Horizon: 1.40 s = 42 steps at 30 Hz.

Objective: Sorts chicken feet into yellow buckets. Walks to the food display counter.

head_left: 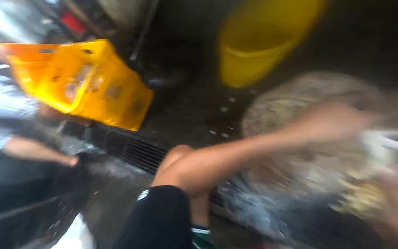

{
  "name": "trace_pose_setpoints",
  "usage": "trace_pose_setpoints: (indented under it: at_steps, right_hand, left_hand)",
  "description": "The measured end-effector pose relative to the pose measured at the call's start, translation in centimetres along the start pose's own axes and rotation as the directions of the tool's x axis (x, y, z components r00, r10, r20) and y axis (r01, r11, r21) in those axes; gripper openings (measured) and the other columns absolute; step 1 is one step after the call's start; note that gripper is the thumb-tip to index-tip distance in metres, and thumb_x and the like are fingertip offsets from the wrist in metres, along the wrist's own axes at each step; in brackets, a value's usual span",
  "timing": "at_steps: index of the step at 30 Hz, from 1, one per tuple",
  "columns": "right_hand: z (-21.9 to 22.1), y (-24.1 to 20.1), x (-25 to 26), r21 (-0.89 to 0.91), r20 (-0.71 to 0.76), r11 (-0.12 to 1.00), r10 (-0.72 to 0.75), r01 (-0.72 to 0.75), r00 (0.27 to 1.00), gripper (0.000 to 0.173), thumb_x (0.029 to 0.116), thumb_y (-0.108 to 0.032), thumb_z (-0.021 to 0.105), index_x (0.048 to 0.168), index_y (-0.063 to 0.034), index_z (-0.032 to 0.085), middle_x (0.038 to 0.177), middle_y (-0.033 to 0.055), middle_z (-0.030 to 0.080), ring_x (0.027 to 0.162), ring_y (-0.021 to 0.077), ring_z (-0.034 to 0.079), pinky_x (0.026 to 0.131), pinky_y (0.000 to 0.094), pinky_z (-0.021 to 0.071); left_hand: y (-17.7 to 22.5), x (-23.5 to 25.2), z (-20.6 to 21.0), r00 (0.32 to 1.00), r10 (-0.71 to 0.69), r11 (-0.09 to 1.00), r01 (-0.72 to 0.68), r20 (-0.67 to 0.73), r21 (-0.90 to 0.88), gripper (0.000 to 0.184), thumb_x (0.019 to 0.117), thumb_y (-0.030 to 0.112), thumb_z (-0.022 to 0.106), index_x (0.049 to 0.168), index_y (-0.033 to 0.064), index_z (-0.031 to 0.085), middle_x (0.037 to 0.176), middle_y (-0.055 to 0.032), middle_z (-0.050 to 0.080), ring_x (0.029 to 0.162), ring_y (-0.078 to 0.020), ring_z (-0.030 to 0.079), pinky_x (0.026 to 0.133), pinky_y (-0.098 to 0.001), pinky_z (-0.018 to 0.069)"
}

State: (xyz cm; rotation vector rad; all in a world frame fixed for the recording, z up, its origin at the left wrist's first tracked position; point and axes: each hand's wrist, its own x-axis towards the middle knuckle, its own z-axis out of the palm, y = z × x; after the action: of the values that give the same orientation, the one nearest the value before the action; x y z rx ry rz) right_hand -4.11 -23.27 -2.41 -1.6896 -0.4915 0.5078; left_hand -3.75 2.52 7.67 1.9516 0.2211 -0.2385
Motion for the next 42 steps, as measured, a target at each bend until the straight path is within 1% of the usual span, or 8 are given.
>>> trace_pose_setpoints:
  at_steps: [11, 15, 18, 22, 28, 32, 35, 42]
  right_hand:
    - [3.7, -4.5, 1.7, -0.113, -0.328, 0.985, 0.088, -0.131, 0.94, 0.025, 0.104, -0.024, 0.05, 0.09, -0.013, 0.068, 0.077, -0.0051, 0.063, 0.069, 0.004, 0.061, 0.064, 0.025, 0.0547]
    - [3.1, -4.3, 1.6, -0.092, -0.355, 0.984, 0.111, -0.153, 0.928, 0.025, 0.1039, -0.024, 0.052, 0.088, -0.014, 0.068, 0.073, -0.0043, 0.062, 0.065, 0.0058, 0.06, 0.06, 0.0269, 0.0534]
    - [2.6, -3.7, 1.7, -0.033, -0.41, 0.977, 0.18, -0.211, 0.894, 0.026, 0.105, -0.024, 0.052, 0.089, -0.0125, 0.069, 0.071, -0.0024, 0.062, 0.06, 0.0081, 0.058, 0.056, 0.029, 0.0521]
    - [1.8, -3.5, 2.2, 0.029, -0.472, 0.953, 0.278, -0.3, 0.837, 0.029, 0.1065, -0.029, 0.052, 0.092, -0.0116, 0.07, 0.072, 0.0001, 0.061, 0.06, 0.0124, 0.056, 0.056, 0.0352, 0.0496]
    - [0.9, -3.7, 2.0, 0.009, -0.484, 0.944, 0.292, -0.328, 0.825, 0.032, 0.1073, -0.035, 0.05, 0.095, -0.0121, 0.069, 0.072, 0.0027, 0.061, 0.056, 0.0156, 0.054, 0.049, 0.0369, 0.0461]
    - [0.5, -4.1, 2.2, 0.04, -0.492, 0.953, 0.282, -0.302, 0.824, 0.03, 0.1078, -0.027, 0.047, 0.107, -0.0129, 0.074, 0.081, 0.0031, 0.066, 0.061, 0.0145, 0.058, 0.054, 0.0362, 0.0503]
    - [0.1, -4.3, 2.5, 0.055, -0.509, 0.945, 0.305, -0.324, 0.805, 0.029, 0.1054, -0.019, 0.047, 0.114, -0.0143, 0.075, 0.085, 0.0024, 0.069, 0.064, 0.0138, 0.061, 0.056, 0.0361, 0.052]
    - [-2.3, -3.0, 2.0, 0.226, -0.413, 0.866, 0.5, -0.446, 0.761, 0.02, 0.1042, -0.012, 0.052, 0.105, -0.0075, 0.072, 0.091, 0.0055, 0.076, 0.072, 0.0185, 0.072, 0.065, 0.036, 0.0613]
  left_hand:
    - [-1.9, 4.0, -0.6, 0.992, -0.004, 1.0, 0.005, -0.129, 0.007, 0.024, 0.1049, 0.021, 0.054, 0.12, 0.0081, 0.068, 0.101, -0.0086, 0.07, 0.079, -0.0173, 0.066, 0.07, -0.04, 0.0562]
    - [-2.7, 5.1, -4.9, 0.916, -0.14, 0.949, 0.016, -0.375, -0.315, 0.023, 0.1064, 0.022, 0.051, 0.121, 0.008, 0.063, 0.078, -0.0019, 0.057, 0.048, -0.009, 0.045, 0.044, -0.025, 0.0432]
    - [-2.9, 6.2, -8.1, 0.798, -0.268, 0.751, -0.178, -0.54, -0.636, 0.03, 0.111, 0.035, 0.041, 0.1, 0.0134, 0.059, 0.062, 0.0047, 0.05, 0.049, -0.0084, 0.048, 0.05, -0.027, 0.0483]
    - [-4.2, 7.7, -11.3, 0.756, -0.343, 0.672, -0.217, -0.558, -0.708, 0.056, 0.11, 0.054, 0.033, 0.143, 0.0096, 0.042, 0.118, -0.0127, 0.068, 0.086, -0.0241, 0.071, 0.074, -0.0401, 0.0608]
    - [-8.8, 10.0, -3.1, 0.935, -0.297, 0.952, 0.273, -0.194, -0.139, 0.038, 0.1062, 0.024, 0.049, 0.138, 0.0049, 0.056, 0.113, -0.0128, 0.071, 0.082, -0.0217, 0.07, 0.071, -0.0399, 0.0597]
    - [-11.8, 11.6, 4.8, 0.989, -0.118, 0.936, 0.079, 0.094, 0.343, 0.038, 0.1065, 0.022, 0.053, 0.138, 0.0022, 0.059, 0.119, -0.0213, 0.069, 0.104, -0.0328, 0.069, 0.091, -0.0524, 0.0561]
    - [-10.7, 13.9, 9.1, 0.93, -0.327, 0.774, 0.162, 0.167, 0.612, 0.049, 0.1084, 0.022, 0.049, 0.154, 0.0062, 0.043, 0.154, -0.0221, 0.046, 0.141, -0.0375, 0.048, 0.116, -0.0556, 0.0389]
    - [-15.2, 13.6, 13.8, 0.987, -0.143, 0.733, 0.058, 0.07, 0.678, 0.038, 0.1046, 0.031, 0.057, 0.137, 0.0122, 0.061, 0.14, -0.024, 0.056, 0.118, -0.0444, 0.062, 0.093, -0.0651, 0.0527]
